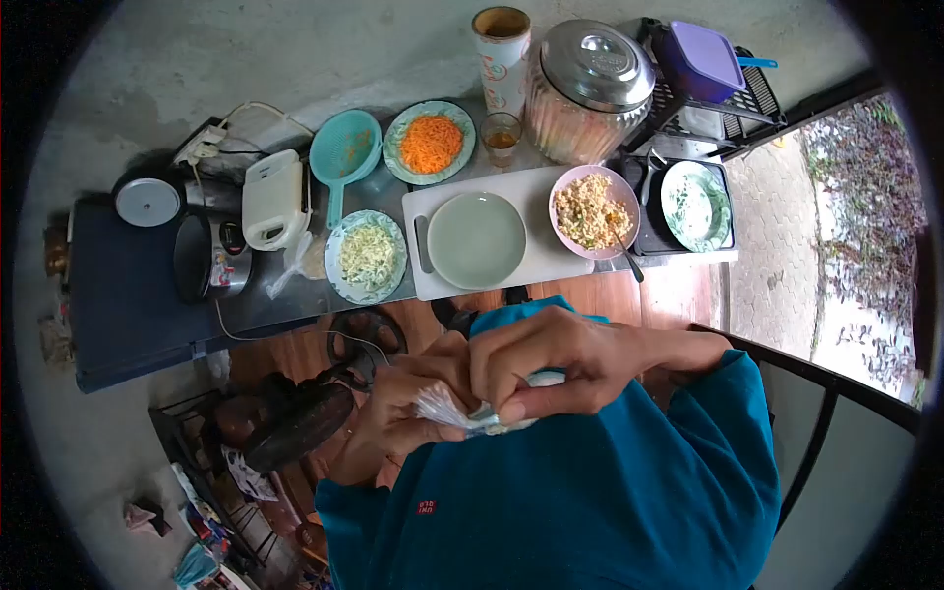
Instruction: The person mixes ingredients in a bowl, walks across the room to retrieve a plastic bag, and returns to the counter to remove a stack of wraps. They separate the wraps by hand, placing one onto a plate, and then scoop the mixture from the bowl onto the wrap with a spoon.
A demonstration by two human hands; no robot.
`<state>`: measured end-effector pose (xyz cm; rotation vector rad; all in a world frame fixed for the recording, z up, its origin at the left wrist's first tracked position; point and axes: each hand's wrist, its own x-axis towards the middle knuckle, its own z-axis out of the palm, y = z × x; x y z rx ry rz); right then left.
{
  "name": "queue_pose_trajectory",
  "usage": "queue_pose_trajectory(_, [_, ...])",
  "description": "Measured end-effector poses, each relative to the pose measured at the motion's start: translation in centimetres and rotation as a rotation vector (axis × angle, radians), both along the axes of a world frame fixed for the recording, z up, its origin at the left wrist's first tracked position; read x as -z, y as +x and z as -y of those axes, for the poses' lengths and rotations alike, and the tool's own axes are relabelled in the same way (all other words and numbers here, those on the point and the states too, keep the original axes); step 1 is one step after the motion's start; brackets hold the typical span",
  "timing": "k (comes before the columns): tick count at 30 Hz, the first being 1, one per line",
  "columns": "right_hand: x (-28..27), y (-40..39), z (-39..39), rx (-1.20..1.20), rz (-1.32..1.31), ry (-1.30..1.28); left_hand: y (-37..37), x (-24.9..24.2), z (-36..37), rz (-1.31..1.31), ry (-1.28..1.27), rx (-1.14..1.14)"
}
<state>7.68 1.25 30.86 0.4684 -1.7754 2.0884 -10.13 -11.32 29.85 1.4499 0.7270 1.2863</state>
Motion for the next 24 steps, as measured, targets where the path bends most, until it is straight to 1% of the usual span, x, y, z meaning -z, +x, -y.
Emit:
queue_pose_trajectory(2, [0.7, -0.1, 0.2, 0.106, 0.034, -0.013, -0.3, -0.5, -0.3, -0.03, -0.057, -0.028])
queue_pose_trajectory(3, [0.6, -0.3, 0.1, 0.115, 0.033, -0.01, -0.5, -0.3, -0.3, -0.032, -0.054, -0.019])
queue_pose_trajectory(5, [0.1, -0.3, -0.5, 0.191, 0.221, -0.023, -0.7, 0.5, -0.5, -0.131, -0.103, -0.261])
queue_pose_trajectory(6, [-0.3, -0.3, -1.0, 0.169, 0.322, 0.036, -0.3, 0.1, -0.5, -0.078, -0.192, -0.37])
queue_pose_trajectory(7, [-0.2, -0.5, -1.2, 0.181, 0.322, 0.037, -0.3, 0.2, -0.4, -0.078, -0.188, -0.359])
queue_pose_trajectory(9, [0.6, -1.5, -1.4, 0.135, 0.365, -0.138, -1.0, 0.8, -0.4, -0.08, -0.211, -0.466])
queue_pose_trajectory(10, [1.0, -2.0, -1.6, 0.123, 0.336, -0.198, -1.4, 1.2, -0.9, -0.095, -0.12, -0.42])
queue_pose_trajectory(11, [0.9, -2.4, -2.0, 0.129, 0.333, -0.196, -1.4, 1.1, -1.0, -0.097, -0.117, -0.414])
queue_pose_trajectory(13, [0.1, -2.9, -2.8, 0.061, 0.331, -0.246, -1.3, 0.4, -0.9, 0.105, -0.314, -0.347])
queue_pose_trajectory(14, [-0.9, -2.9, -3.0, 0.083, 0.375, -0.185, -0.8, -0.4, -1.1, 0.104, -0.32, -0.351])
queue_pose_trajectory(15, [-1.5, -2.7, -3.2, 0.071, 0.376, -0.193, 0.0, -1.5, -1.4, 0.189, -0.404, -0.389])
queue_pose_trajectory(16, [-1.8, -2.6, -3.3, 0.074, 0.35, -0.127, 0.3, -2.3, -1.5, 0.273, -0.489, -0.438])
queue_pose_trajectory(17, [-2.2, -2.5, -3.3, 0.071, 0.316, -0.061, -0.1, -2.8, -1.3, 0.269, -0.498, -0.467])
queue_pose_trajectory(18, [-2.7, -2.3, -3.2, 0.087, 0.31, -0.006, -0.7, -3.3, -1.0, 0.129, -0.461, -0.374])
queue_pose_trajectory(19, [-3.1, -1.8, -2.9, 0.056, 0.302, -0.016, -1.3, -3.5, -0.8, -0.009, -0.427, -0.279])
queue_pose_trajectory(20, [-3.5, -1.2, -2.6, 0.049, 0.327, -0.112, -1.5, -3.5, -1.0, -0.111, -0.264, -0.202])
queue_pose_trajectory(21, [-3.6, -0.6, -2.3, 0.044, 0.361, -0.205, -1.5, -3.6, -0.7, -0.109, -0.274, -0.229])
queue_pose_trajectory(22, [-3.5, -0.1, -2.1, 0.022, 0.365, -0.209, -1.4, -3.9, -0.5, -0.135, -0.266, -0.191])
queue_pose_trajectory(23, [-3.3, 0.5, -2.0, 0.049, 0.344, -0.214, -1.3, -4.0, -0.6, -0.162, -0.252, -0.144])
queue_pose_trajectory(24, [-3.2, 1.1, -2.0, 0.079, 0.323, -0.219, -0.6, -3.7, -1.0, -0.116, -0.136, -0.167])
